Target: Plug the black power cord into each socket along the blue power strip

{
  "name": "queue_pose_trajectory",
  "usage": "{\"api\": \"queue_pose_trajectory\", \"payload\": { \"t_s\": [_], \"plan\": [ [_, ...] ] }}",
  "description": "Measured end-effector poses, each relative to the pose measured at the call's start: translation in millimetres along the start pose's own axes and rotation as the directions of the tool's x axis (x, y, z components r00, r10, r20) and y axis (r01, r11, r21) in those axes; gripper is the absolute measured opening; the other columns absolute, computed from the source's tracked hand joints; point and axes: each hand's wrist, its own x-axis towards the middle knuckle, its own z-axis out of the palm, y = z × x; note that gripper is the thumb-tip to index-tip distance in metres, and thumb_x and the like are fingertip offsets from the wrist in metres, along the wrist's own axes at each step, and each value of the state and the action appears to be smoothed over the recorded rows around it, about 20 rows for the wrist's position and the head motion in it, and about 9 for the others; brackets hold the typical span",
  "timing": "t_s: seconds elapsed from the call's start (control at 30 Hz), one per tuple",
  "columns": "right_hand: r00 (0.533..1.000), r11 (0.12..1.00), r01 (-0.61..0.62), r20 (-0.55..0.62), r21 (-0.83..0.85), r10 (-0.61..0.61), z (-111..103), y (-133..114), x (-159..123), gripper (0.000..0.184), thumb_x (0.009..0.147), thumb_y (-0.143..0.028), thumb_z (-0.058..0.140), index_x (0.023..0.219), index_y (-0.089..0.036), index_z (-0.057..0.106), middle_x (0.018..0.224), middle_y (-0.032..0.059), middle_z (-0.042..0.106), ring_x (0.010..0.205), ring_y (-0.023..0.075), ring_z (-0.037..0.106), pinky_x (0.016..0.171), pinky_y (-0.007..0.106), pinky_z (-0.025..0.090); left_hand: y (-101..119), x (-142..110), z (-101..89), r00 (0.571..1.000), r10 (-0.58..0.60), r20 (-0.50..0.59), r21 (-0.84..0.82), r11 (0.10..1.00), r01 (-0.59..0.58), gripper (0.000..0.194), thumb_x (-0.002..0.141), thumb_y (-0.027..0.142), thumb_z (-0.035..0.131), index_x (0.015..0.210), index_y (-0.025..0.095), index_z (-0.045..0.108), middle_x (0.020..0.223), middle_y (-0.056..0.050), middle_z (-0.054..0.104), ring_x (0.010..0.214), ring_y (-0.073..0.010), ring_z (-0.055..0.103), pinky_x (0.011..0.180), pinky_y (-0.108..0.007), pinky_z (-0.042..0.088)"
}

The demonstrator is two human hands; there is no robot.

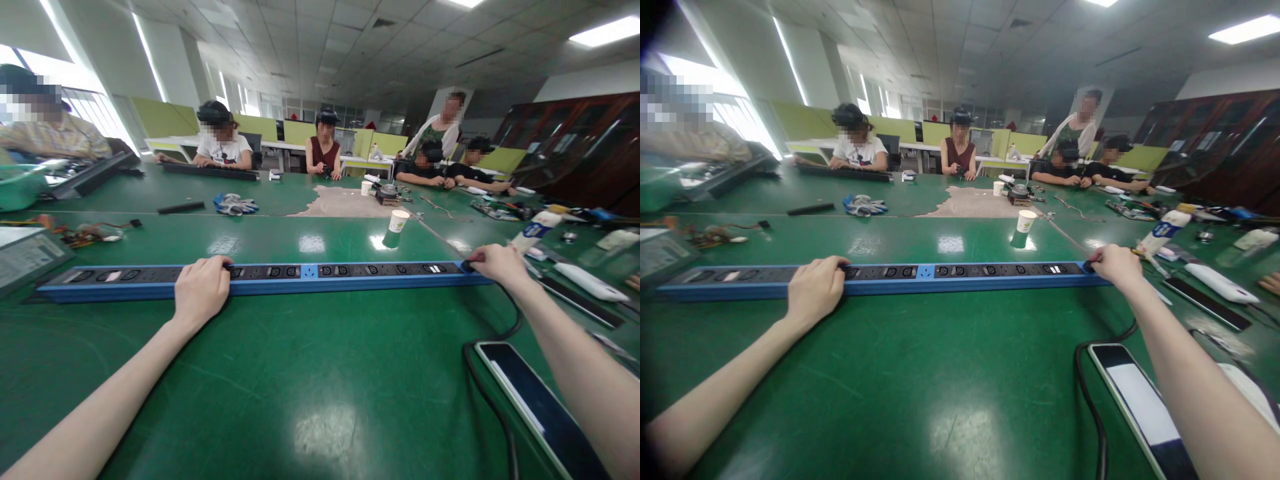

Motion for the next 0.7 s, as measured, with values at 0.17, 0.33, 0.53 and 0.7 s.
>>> {"api": "queue_pose_trajectory", "payload": {
  "t_s": [0.17, 0.33, 0.53, 0.7],
  "plan": [
    [0.999, 0.999, 0.023, 0.046, -0.044, -0.021, -12.5, 6.6, -2.0, 0.03, 0.084, -0.046, 0.068, 0.106, -0.03, 0.08, 0.101, 0.0011, 0.078, 0.091, 0.0237, 0.07, 0.073, 0.031, 0.046, -0.4, -0.4, -0.1, 1.0, -0.006, -0.014, -0.014, 1.0, 0.006, 0.035, 0.099, 0.027, 0.037, 0.116, 0.022, 0.067, 0.109, -0.012, 0.073, 0.11, -0.0303, 0.063, 0.1, -0.044, 0.04],
    [0.997, 0.998, 0.053, 0.052, -0.038, -0.051, -12.3, 6.4, -0.4, 0.028, 0.081, -0.044, 0.071, 0.104, -0.031, 0.081, 0.099, -0.0011, 0.079, 0.09, 0.0226, 0.07, 0.075, 0.03, 0.047, -1.5, -1.5, -2.3, 1.0, -0.002, -0.017, -0.03, 1.0, 0.001, 0.036, 0.1, 0.027, 0.037, 0.115, 0.021, 0.068, 0.11, -0.012, 0.074, 0.11, -0.0304, 0.064, 0.1, -0.043, 0.04],
    [0.992, 0.994, 0.005, 0.124, 0.11, -0.019, -31.6, 15.6, 8.8, 0.032, 0.083, -0.046, 0.074, 0.107, -0.028, 0.082, 0.1, 0.0022, 0.08, 0.09, 0.0216, 0.069, 0.073, 0.03, 0.044, -0.5, -1.9, -6.8, 1.0, -0.005, -0.013, -0.037, 0.999, 0.005, 0.038, 0.099, 0.027, 0.037, 0.116, 0.019, 0.069, 0.108, -0.013, 0.075, 0.11, -0.0305, 0.065, 0.101, -0.043, 0.04],
    [0.989, 0.943, -0.082, -0.09, 0.323, 0.117, -68.3, 41.2, 18.9, 0.05, 0.084, -0.06, 0.074, 0.118, -0.025, 0.08, 0.107, 0.0077, 0.079, 0.092, 0.0213, 0.068, 0.076, 0.032, 0.042, -0.8, -1.7, -6.1, 1.0, -0.011, -0.009, -0.051, 0.999, 0.011, 0.037, 0.099, 0.027, 0.038, 0.117, 0.02, 0.07, 0.11, -0.013, 0.075, 0.111, -0.031, 0.065, 0.101, -0.043, 0.04]
  ]
}}
